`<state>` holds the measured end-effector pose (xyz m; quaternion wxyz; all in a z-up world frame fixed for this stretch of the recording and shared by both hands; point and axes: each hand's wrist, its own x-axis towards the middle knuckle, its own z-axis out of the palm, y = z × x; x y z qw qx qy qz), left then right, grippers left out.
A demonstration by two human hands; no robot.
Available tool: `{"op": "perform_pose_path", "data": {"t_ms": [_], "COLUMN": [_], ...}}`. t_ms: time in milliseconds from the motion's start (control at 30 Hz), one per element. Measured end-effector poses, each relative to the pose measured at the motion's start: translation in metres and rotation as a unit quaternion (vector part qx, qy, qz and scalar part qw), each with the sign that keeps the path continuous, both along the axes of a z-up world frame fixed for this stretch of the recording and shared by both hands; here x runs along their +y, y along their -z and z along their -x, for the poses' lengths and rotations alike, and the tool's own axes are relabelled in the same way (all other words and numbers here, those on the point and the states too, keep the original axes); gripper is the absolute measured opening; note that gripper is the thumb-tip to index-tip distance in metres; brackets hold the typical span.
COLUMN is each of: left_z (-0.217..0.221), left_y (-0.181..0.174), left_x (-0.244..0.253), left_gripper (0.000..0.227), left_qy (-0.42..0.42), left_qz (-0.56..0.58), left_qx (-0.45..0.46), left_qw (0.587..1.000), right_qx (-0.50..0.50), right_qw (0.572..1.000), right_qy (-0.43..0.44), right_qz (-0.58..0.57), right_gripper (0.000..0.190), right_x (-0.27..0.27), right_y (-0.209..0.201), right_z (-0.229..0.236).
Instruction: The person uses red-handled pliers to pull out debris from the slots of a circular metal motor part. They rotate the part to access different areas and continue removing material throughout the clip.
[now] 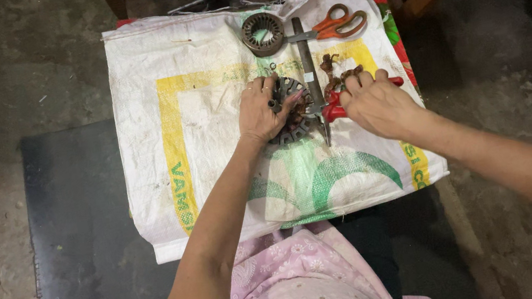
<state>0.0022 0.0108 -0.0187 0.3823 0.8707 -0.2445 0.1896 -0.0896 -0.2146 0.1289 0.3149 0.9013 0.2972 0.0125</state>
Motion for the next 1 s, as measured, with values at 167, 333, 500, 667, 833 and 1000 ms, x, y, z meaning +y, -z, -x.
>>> {"op": "perform_pose_path", "data": {"t_ms": [167, 333, 500, 667, 833, 1000], "left_z": [0.000, 0.001, 0.004, 0.007, 0.009, 0.012], "left_y": [-0.002, -0.002, -0.005, -0.013, -0.027, -0.036], "left_x": [-0.002, 0.000, 0.001, 0.000, 0.001, 0.005], "left_gripper": [0.070, 0.072, 0.079, 0.102, 0.100, 0.098], "left_qy": [0.002, 0.008, 0.014, 0.016, 0.026, 0.054], "left_qz": [-0.004, -0.013, -0.029, -0.039, -0.047, -0.022], "left_qx": [0.018, 0.016, -0.011, 0.002, -0.003, 0.005], "left_qw": [1.000, 1.000, 0.999, 0.999, 0.999, 0.998], "right_qx": [0.018, 0.050, 0.174, 0.281, 0.315, 0.353], "right_qw": [0.998, 0.996, 0.963, 0.911, 0.903, 0.883], "right_qy": [-0.024, 0.058, 0.190, 0.290, 0.268, 0.267], "right_qz": [-0.048, -0.046, -0.081, -0.083, -0.112, -0.154], "right_gripper": [0.012, 0.019, 0.029, 0.034, 0.041, 0.031], "right_x": [-0.003, -0.005, -0.008, -0.018, -0.022, -0.032], "right_y": [-0.008, -0.007, 0.002, 0.003, 0.004, 0.012], "right_z": [-0.011, -0.014, -0.025, -0.036, -0.040, -0.051]}}
